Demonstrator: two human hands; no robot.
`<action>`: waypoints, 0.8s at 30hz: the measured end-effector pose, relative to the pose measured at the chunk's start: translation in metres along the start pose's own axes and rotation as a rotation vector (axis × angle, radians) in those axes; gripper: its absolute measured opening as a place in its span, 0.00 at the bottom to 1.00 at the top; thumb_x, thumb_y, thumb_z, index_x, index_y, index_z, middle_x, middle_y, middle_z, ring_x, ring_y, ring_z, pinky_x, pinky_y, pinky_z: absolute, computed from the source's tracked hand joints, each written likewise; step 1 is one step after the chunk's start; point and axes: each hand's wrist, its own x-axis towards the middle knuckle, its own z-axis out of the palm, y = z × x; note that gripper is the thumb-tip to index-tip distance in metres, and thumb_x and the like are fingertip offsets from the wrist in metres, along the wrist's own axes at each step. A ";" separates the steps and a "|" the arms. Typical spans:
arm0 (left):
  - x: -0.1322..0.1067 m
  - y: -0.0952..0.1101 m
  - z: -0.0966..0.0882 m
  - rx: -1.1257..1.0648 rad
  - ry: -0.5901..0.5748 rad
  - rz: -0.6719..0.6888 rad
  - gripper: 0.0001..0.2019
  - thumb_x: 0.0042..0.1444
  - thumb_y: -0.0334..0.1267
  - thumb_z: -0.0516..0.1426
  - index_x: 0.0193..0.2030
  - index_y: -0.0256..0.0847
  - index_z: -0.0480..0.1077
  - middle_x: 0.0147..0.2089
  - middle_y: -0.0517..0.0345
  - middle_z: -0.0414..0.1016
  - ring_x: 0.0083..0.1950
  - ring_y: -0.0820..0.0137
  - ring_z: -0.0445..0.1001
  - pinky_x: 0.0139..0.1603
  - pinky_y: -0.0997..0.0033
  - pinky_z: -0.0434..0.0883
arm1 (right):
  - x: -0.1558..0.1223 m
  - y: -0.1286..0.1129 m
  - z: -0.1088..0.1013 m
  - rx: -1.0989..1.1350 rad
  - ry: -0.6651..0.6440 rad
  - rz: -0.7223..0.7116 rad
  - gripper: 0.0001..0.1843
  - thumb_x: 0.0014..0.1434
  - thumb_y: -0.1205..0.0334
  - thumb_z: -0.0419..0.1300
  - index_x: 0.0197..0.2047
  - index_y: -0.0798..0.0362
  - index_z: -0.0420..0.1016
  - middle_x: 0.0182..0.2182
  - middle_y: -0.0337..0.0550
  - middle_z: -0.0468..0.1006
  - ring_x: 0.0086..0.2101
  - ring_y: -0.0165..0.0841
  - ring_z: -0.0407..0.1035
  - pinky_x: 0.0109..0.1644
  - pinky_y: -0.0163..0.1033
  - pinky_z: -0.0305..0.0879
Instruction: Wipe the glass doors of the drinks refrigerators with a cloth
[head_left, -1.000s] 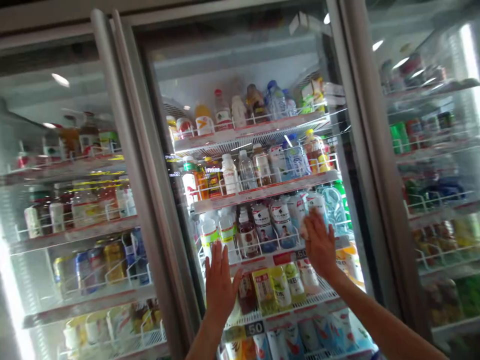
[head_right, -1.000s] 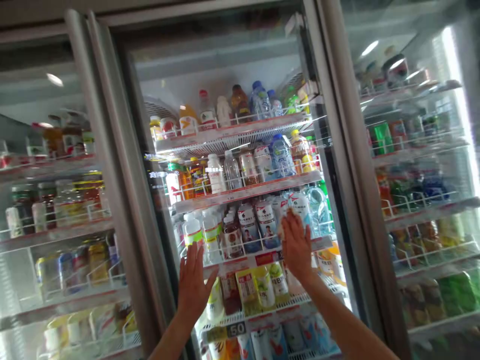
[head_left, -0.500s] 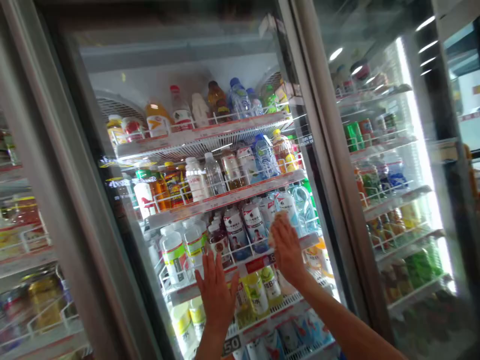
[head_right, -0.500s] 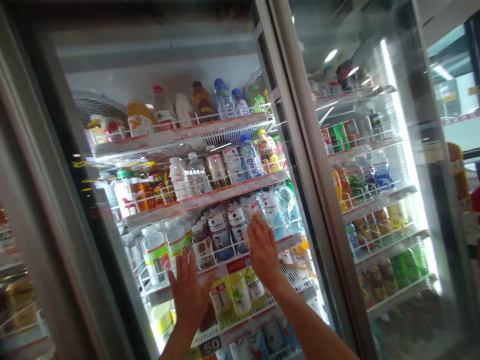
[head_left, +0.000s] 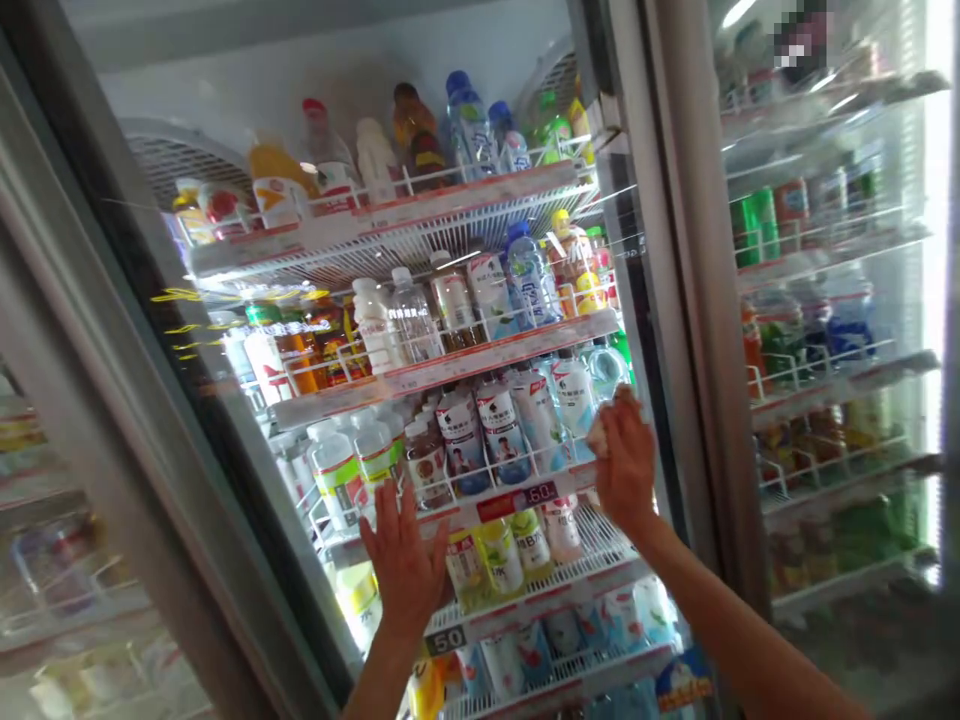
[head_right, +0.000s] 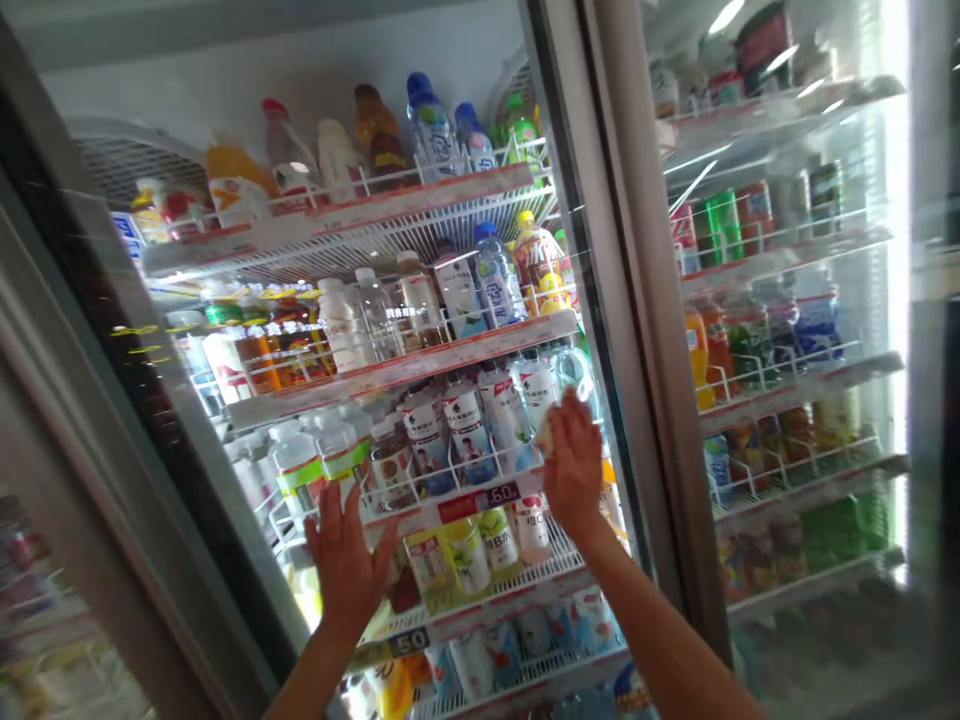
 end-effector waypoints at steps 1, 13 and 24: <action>0.003 0.000 -0.002 0.010 0.001 0.007 0.35 0.61 0.42 0.50 0.69 0.41 0.35 0.71 0.47 0.37 0.72 0.61 0.37 0.69 0.48 0.40 | 0.001 0.003 0.000 -0.012 0.055 0.071 0.32 0.62 0.68 0.46 0.68 0.49 0.43 0.64 0.50 0.53 0.64 0.42 0.47 0.63 0.57 0.51; 0.036 -0.016 -0.001 0.008 0.053 0.040 0.35 0.61 0.44 0.50 0.69 0.39 0.38 0.70 0.43 0.43 0.71 0.62 0.39 0.69 0.51 0.39 | 0.021 0.000 0.010 -0.008 0.162 0.078 0.28 0.61 0.66 0.48 0.65 0.51 0.53 0.62 0.53 0.57 0.62 0.42 0.52 0.62 0.56 0.54; 0.025 -0.051 -0.011 -0.093 0.066 0.026 0.37 0.59 0.44 0.53 0.69 0.39 0.37 0.70 0.45 0.42 0.71 0.60 0.39 0.69 0.52 0.43 | 0.015 -0.090 0.033 -0.012 0.111 0.024 0.32 0.61 0.67 0.47 0.68 0.47 0.44 0.64 0.49 0.52 0.63 0.42 0.49 0.61 0.56 0.55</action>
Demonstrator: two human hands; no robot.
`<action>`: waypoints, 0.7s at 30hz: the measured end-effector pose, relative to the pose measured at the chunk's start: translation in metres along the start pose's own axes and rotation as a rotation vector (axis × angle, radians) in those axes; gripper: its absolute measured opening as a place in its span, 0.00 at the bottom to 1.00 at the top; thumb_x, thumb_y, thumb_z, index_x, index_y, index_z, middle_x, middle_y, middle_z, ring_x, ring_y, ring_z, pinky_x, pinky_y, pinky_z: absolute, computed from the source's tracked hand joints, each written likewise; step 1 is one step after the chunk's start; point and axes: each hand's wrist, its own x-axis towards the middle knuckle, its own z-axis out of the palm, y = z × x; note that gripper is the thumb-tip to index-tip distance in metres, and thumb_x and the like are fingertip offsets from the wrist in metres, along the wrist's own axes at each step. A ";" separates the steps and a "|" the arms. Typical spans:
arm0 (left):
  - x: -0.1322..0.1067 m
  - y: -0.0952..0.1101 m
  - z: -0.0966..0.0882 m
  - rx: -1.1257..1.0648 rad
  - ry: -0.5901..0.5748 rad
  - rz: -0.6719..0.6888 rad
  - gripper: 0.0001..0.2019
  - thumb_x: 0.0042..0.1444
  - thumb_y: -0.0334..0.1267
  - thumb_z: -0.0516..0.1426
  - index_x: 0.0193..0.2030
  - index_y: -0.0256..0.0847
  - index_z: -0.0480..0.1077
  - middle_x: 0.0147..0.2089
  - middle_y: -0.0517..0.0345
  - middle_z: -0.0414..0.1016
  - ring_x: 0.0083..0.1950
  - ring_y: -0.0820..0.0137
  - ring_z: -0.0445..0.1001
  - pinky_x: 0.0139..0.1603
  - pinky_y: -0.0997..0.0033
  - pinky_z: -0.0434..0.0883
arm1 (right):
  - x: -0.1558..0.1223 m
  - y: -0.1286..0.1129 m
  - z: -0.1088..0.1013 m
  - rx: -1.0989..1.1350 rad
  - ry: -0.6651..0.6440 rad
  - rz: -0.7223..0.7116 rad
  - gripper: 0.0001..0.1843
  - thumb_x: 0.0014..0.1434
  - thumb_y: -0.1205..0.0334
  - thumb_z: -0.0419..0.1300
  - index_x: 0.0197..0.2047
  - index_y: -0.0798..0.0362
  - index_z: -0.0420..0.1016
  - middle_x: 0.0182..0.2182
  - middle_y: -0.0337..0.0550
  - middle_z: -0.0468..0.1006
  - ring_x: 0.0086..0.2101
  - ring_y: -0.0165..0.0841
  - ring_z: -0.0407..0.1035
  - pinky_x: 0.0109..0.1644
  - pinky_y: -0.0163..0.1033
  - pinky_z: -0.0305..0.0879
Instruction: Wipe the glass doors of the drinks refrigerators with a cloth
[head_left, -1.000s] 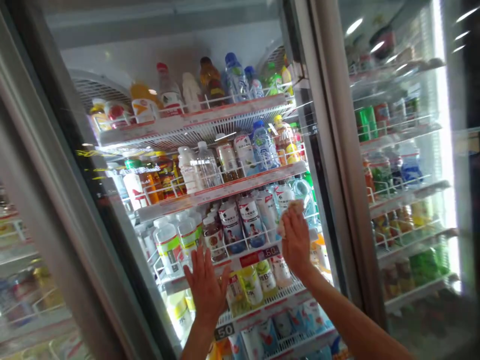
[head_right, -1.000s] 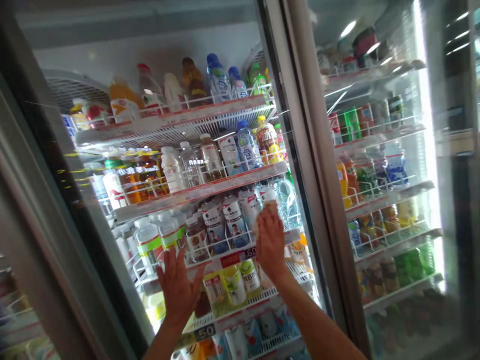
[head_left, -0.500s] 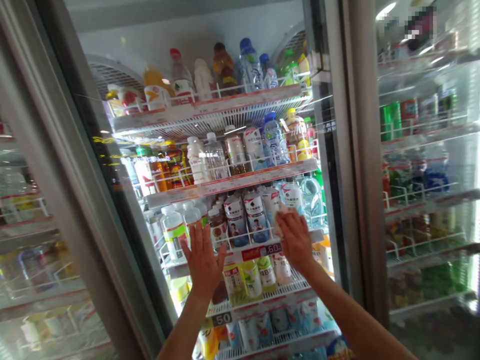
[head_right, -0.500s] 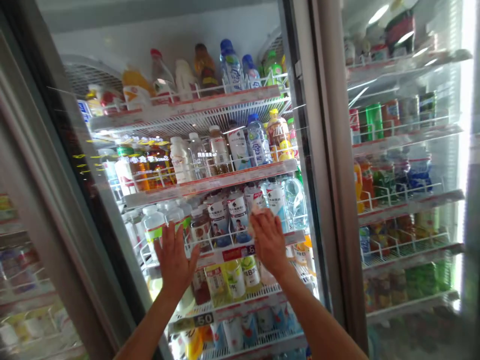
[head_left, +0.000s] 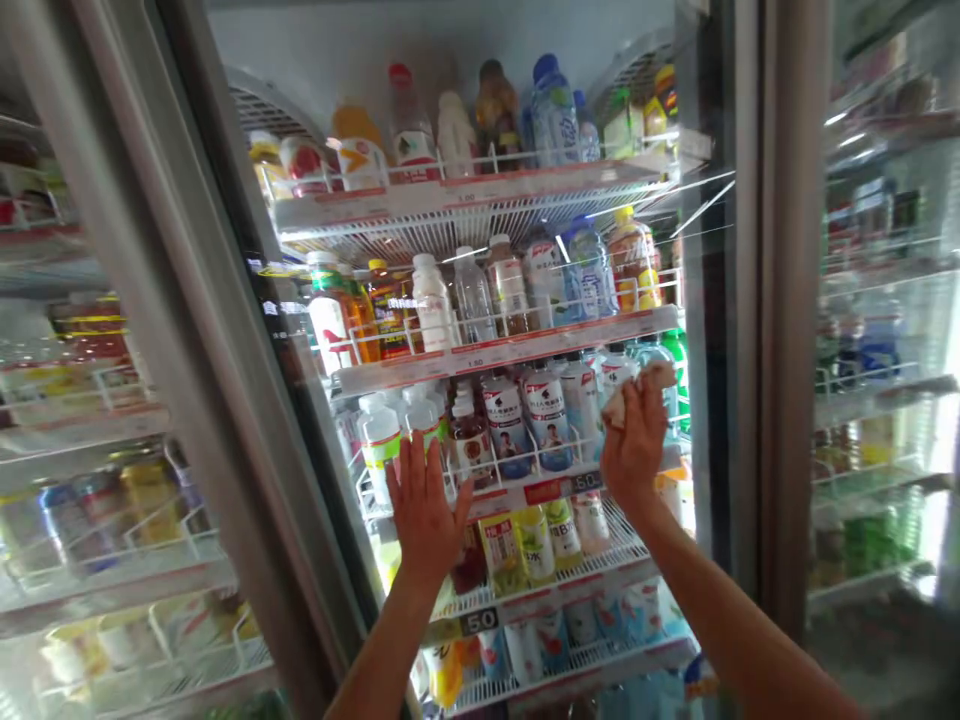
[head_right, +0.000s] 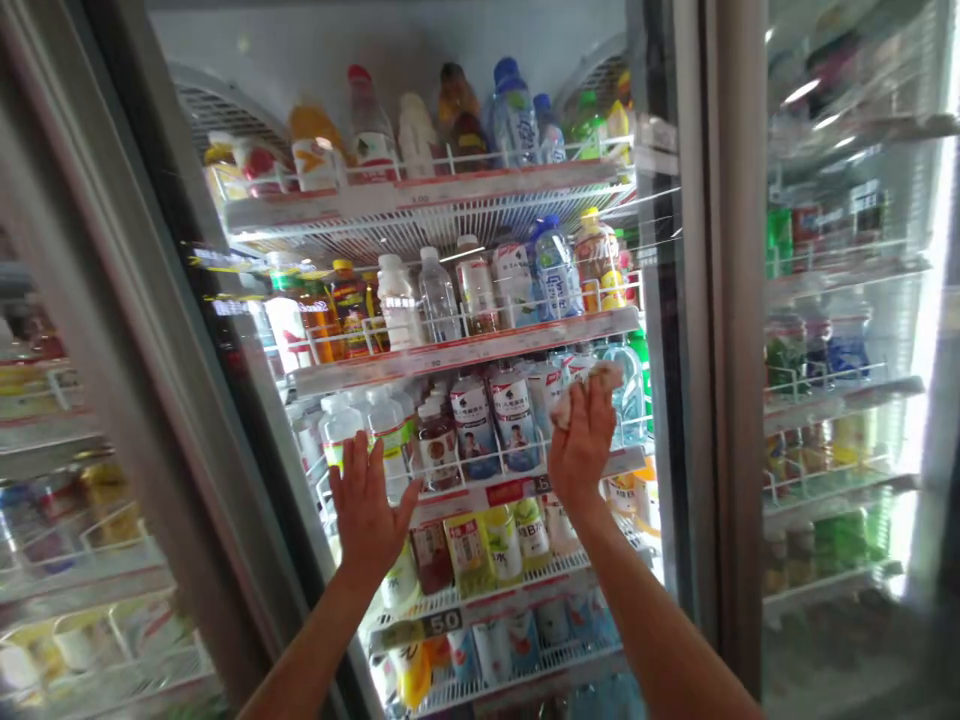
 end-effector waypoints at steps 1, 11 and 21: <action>-0.001 -0.004 -0.002 -0.009 0.002 0.005 0.37 0.59 0.43 0.53 0.69 0.39 0.36 0.71 0.45 0.42 0.71 0.61 0.39 0.69 0.52 0.44 | -0.002 -0.011 0.003 0.008 -0.005 -0.020 0.33 0.61 0.68 0.47 0.68 0.48 0.43 0.65 0.49 0.51 0.63 0.41 0.49 0.62 0.55 0.54; -0.011 -0.050 -0.025 -0.004 -0.006 -0.016 0.35 0.59 0.42 0.52 0.69 0.38 0.39 0.69 0.43 0.46 0.72 0.63 0.38 0.69 0.54 0.40 | -0.011 -0.071 0.021 0.034 0.048 -0.017 0.30 0.62 0.67 0.46 0.67 0.50 0.47 0.64 0.49 0.54 0.63 0.39 0.48 0.64 0.55 0.51; -0.025 -0.078 -0.057 -0.163 -0.047 -0.097 0.32 0.62 0.37 0.48 0.69 0.40 0.38 0.71 0.48 0.40 0.72 0.67 0.36 0.69 0.61 0.42 | -0.026 -0.165 0.042 0.083 -0.078 -0.178 0.26 0.61 0.68 0.46 0.63 0.57 0.57 0.59 0.52 0.63 0.65 0.36 0.44 0.66 0.50 0.47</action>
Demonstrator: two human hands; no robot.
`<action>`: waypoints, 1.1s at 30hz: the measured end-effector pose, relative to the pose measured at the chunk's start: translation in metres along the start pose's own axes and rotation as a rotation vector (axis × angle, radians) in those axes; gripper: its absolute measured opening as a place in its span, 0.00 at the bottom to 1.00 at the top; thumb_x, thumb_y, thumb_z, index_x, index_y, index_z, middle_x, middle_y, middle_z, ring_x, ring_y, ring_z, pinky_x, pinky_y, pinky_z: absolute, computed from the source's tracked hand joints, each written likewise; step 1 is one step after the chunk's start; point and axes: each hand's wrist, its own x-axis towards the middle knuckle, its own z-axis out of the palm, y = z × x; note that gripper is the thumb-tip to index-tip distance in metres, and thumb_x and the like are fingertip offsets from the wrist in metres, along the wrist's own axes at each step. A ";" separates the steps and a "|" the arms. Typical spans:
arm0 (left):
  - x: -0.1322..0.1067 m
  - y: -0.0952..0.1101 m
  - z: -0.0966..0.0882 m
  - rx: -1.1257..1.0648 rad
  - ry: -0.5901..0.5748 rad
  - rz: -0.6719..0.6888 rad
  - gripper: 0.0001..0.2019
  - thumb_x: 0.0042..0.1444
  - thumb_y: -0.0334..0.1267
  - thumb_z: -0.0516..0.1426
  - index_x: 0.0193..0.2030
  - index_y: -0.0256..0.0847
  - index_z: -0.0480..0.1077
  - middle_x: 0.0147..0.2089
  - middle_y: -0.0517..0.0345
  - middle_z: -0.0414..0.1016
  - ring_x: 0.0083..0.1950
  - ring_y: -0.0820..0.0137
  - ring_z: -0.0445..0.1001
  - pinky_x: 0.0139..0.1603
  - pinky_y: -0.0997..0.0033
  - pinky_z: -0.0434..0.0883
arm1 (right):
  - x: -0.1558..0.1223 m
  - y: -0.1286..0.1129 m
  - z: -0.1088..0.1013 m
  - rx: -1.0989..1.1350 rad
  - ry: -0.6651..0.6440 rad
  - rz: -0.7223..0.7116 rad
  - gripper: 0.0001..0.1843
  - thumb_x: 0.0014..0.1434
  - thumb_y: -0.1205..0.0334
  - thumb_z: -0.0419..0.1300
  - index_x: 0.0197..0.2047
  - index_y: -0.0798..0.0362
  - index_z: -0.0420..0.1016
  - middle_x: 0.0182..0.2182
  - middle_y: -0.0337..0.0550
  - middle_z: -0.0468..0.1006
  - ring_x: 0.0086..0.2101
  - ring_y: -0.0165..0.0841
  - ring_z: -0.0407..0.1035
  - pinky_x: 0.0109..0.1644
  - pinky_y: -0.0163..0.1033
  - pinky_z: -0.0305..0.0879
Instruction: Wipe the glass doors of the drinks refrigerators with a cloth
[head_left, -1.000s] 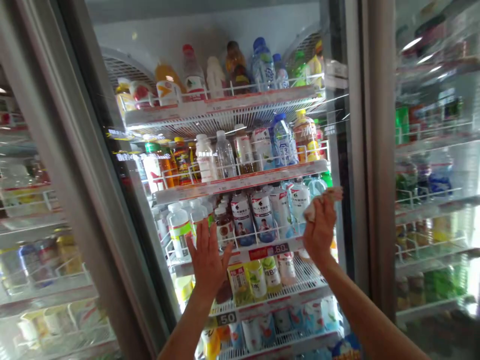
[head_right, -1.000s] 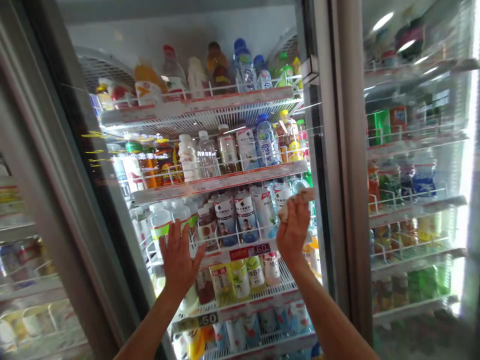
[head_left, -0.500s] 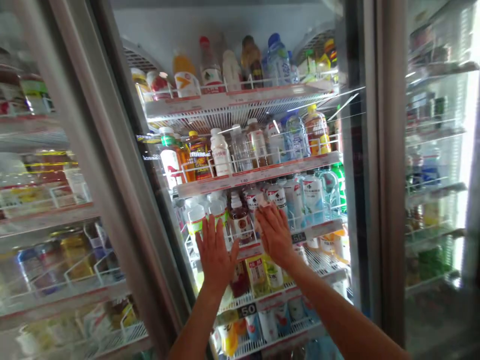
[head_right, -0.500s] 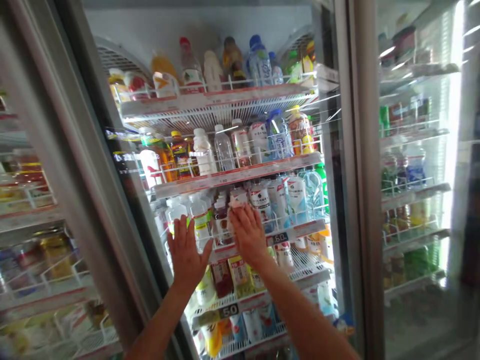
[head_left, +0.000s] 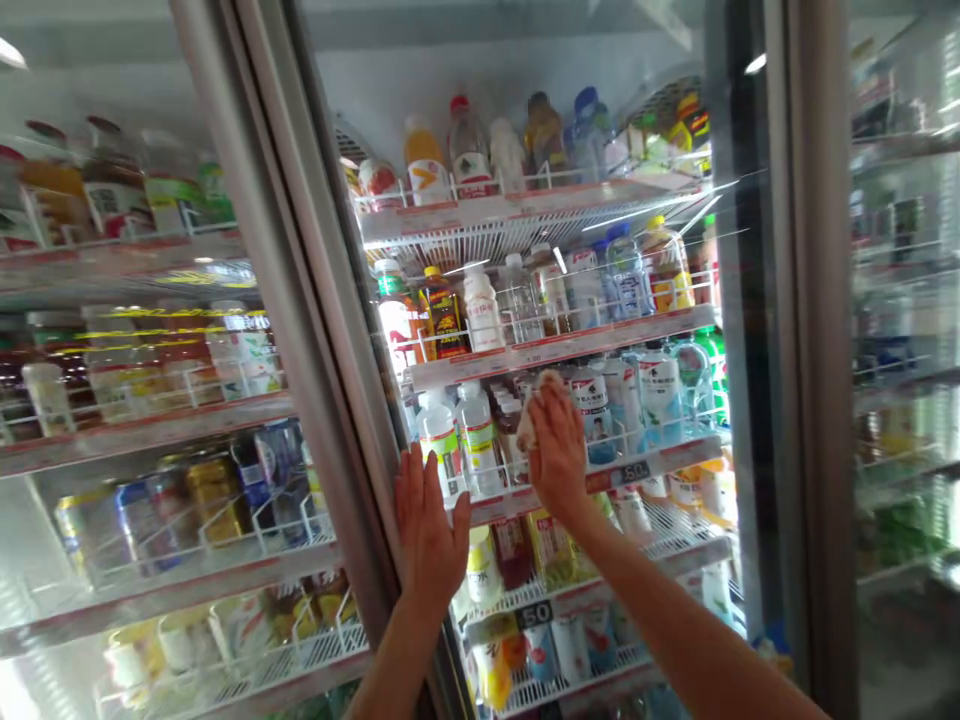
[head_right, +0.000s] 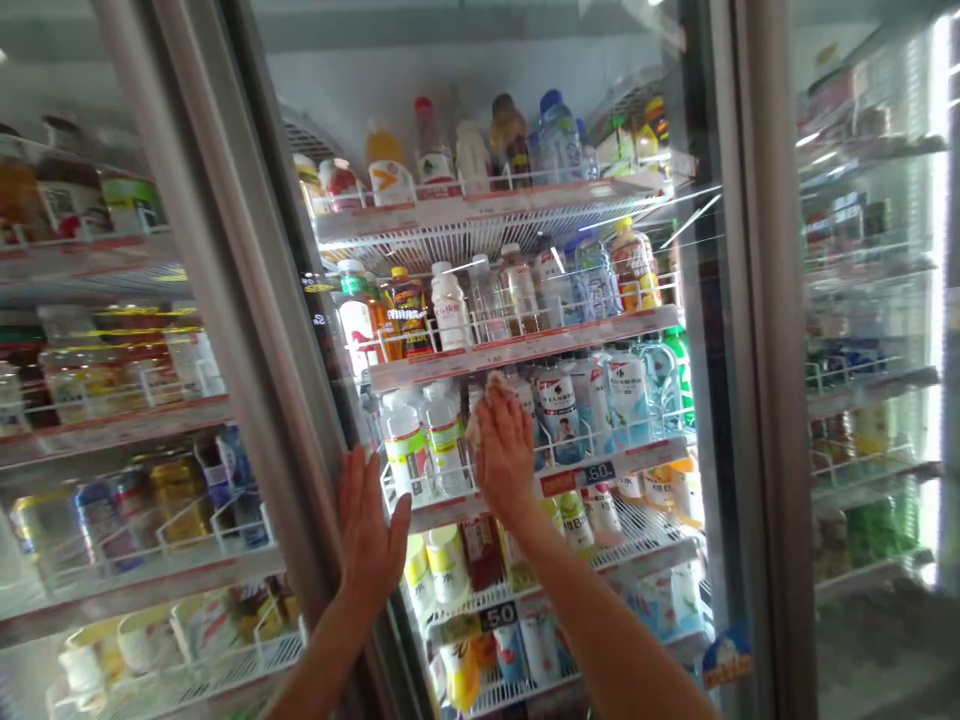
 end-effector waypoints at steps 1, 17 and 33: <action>0.000 -0.001 -0.002 -0.016 -0.002 0.003 0.32 0.62 0.37 0.48 0.69 0.40 0.37 0.71 0.48 0.39 0.72 0.67 0.36 0.69 0.61 0.42 | 0.002 -0.002 0.003 -0.011 0.025 0.038 0.26 0.61 0.68 0.46 0.63 0.57 0.56 0.59 0.52 0.62 0.65 0.36 0.43 0.66 0.50 0.47; 0.022 0.011 0.017 -0.037 0.064 -0.026 0.32 0.61 0.36 0.49 0.69 0.43 0.37 0.71 0.49 0.39 0.72 0.66 0.36 0.69 0.57 0.40 | 0.010 0.029 -0.007 -0.032 -0.151 -0.323 0.23 0.61 0.66 0.48 0.60 0.52 0.63 0.59 0.42 0.65 0.65 0.34 0.44 0.68 0.45 0.44; 0.066 0.084 0.084 0.137 0.140 0.085 0.33 0.62 0.40 0.49 0.69 0.39 0.36 0.70 0.43 0.44 0.72 0.62 0.38 0.69 0.51 0.37 | 0.022 0.200 -0.060 -0.058 0.126 0.082 0.31 0.61 0.68 0.48 0.67 0.47 0.47 0.64 0.49 0.55 0.63 0.38 0.49 0.62 0.54 0.55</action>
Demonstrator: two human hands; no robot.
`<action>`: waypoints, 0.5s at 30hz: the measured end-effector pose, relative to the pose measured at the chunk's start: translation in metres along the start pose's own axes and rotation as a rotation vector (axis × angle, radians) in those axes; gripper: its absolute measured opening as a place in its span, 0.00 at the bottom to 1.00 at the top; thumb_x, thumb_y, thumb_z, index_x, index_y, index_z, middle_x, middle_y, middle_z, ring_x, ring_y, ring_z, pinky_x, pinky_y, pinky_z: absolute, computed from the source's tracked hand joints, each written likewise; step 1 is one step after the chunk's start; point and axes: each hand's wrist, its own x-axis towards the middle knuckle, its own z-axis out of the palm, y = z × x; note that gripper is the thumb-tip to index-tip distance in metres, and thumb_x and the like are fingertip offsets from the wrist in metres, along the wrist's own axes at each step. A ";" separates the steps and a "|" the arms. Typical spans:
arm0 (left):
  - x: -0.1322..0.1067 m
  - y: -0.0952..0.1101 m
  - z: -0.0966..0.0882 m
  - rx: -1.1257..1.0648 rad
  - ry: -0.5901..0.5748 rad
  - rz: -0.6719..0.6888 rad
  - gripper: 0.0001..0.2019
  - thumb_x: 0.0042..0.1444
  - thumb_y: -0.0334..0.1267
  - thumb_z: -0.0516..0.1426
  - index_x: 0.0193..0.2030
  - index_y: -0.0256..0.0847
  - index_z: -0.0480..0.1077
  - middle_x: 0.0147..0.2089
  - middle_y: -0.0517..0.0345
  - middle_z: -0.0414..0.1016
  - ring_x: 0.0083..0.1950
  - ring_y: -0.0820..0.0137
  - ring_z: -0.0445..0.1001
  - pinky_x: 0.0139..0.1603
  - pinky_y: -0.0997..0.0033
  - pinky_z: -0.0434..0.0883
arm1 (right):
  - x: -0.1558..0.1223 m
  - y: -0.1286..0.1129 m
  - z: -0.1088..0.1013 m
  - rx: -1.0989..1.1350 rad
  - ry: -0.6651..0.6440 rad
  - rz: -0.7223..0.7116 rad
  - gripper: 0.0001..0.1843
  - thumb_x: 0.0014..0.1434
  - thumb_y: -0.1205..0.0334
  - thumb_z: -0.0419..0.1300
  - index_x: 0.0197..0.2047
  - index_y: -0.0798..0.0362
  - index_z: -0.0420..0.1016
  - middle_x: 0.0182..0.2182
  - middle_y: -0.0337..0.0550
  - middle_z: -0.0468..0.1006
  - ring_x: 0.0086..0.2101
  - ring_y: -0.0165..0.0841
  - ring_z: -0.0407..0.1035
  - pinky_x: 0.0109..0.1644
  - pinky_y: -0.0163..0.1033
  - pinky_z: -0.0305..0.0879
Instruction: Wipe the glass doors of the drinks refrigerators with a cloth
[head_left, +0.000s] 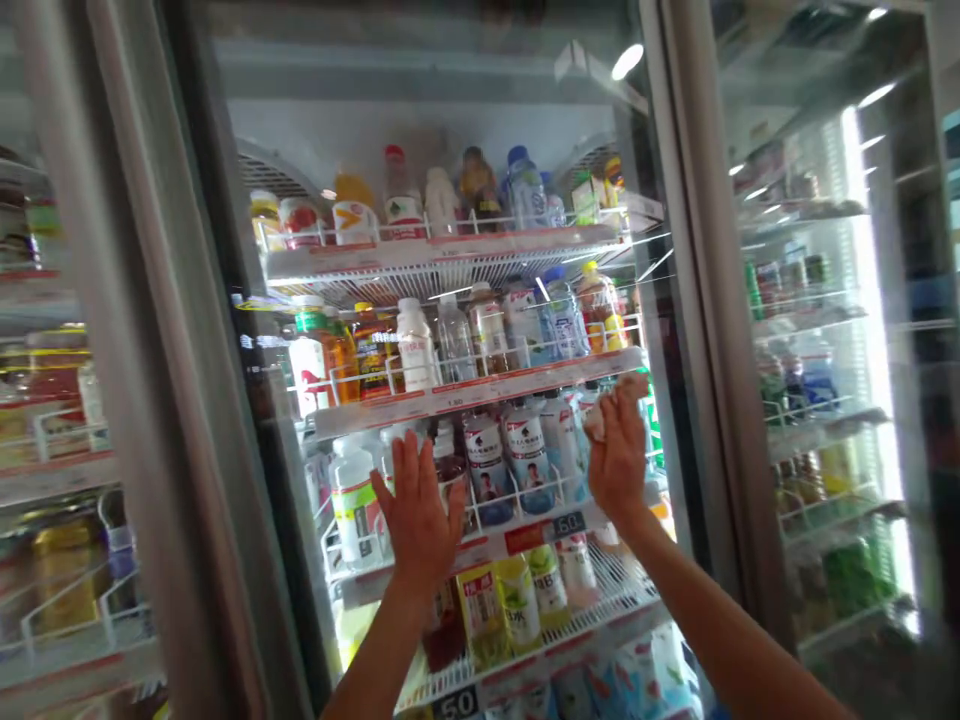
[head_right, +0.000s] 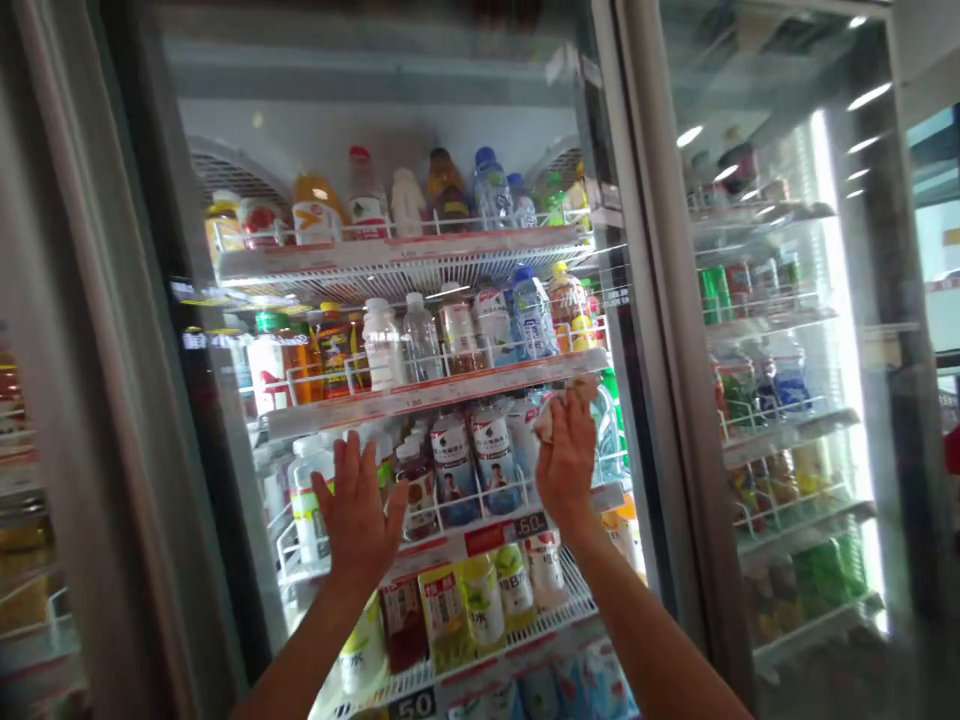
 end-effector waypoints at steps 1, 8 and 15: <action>0.002 0.006 0.004 0.007 0.012 -0.029 0.34 0.61 0.41 0.49 0.69 0.39 0.36 0.70 0.43 0.43 0.72 0.61 0.38 0.69 0.50 0.37 | -0.002 0.006 -0.003 0.028 -0.059 -0.054 0.32 0.61 0.68 0.47 0.67 0.47 0.45 0.64 0.48 0.55 0.63 0.38 0.48 0.63 0.54 0.54; 0.010 0.020 0.011 0.042 0.011 -0.119 0.35 0.60 0.42 0.51 0.69 0.42 0.35 0.71 0.44 0.40 0.72 0.58 0.37 0.68 0.46 0.40 | 0.011 0.052 -0.012 -0.019 0.039 0.037 0.30 0.61 0.67 0.48 0.66 0.49 0.49 0.63 0.50 0.56 0.63 0.41 0.50 0.62 0.56 0.53; 0.017 0.017 0.005 0.116 -0.009 -0.071 0.34 0.60 0.41 0.50 0.69 0.39 0.39 0.70 0.41 0.44 0.71 0.62 0.39 0.69 0.52 0.40 | 0.036 0.061 -0.004 0.100 -0.122 -0.197 0.30 0.61 0.67 0.47 0.67 0.49 0.49 0.61 0.48 0.61 0.63 0.39 0.49 0.64 0.53 0.52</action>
